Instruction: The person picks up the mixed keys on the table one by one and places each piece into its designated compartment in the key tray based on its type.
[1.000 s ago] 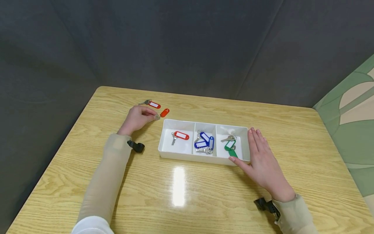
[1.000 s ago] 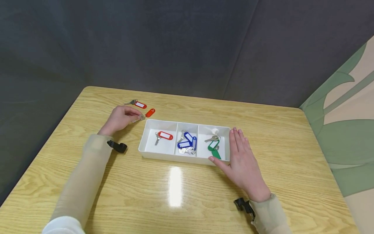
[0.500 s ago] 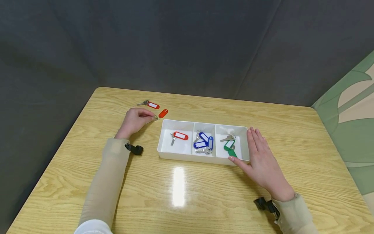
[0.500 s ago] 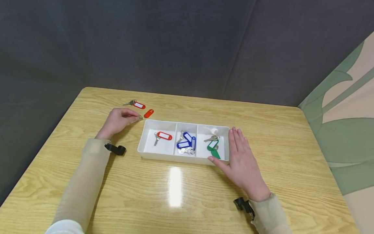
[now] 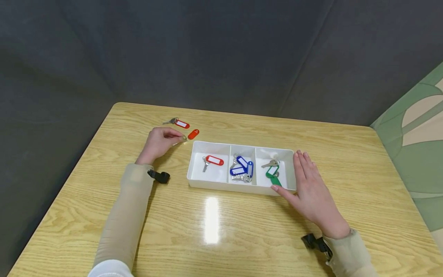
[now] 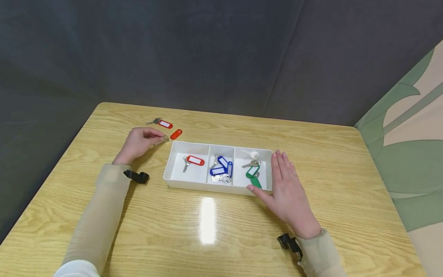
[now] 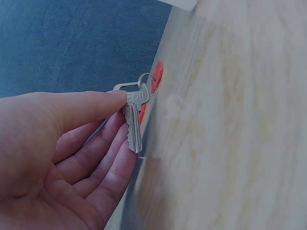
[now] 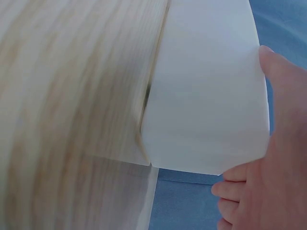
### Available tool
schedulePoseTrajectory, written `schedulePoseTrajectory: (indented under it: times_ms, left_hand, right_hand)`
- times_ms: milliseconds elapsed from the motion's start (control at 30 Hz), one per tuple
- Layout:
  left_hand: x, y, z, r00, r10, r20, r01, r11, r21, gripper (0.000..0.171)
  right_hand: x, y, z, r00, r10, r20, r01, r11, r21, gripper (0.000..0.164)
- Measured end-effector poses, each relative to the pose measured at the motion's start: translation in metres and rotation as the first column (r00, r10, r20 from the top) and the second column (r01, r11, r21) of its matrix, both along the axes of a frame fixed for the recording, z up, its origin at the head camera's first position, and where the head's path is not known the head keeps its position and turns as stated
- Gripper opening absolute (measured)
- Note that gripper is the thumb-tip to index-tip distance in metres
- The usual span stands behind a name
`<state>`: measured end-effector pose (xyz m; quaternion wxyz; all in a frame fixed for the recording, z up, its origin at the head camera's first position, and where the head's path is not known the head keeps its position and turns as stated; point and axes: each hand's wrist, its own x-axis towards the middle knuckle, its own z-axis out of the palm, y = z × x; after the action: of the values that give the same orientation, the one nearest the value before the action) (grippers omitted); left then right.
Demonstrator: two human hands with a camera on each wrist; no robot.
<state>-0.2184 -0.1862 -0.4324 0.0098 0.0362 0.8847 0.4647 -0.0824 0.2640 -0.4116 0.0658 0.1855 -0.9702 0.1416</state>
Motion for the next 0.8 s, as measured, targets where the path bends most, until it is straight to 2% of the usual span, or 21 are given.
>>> schedulePoseTrajectory:
  times_ms: [367, 800]
  left_hand:
    - [0.001, 0.001, 0.006, 0.999, 0.032, 0.004, -0.032, 0.999, 0.031, 0.015]
    - [0.005, 0.006, 0.015, 0.999, 0.031, -0.036, -0.027, 0.994, 0.109, 0.017]
  right_hand:
    - [0.001, 0.0, 0.0, 1.0, -0.003, -0.004, 0.003, 1.0, -0.001, 0.106]
    - [0.0, 0.001, -0.002, 1.0, -0.014, -0.013, 0.014, 1.0, -0.016, 0.106]
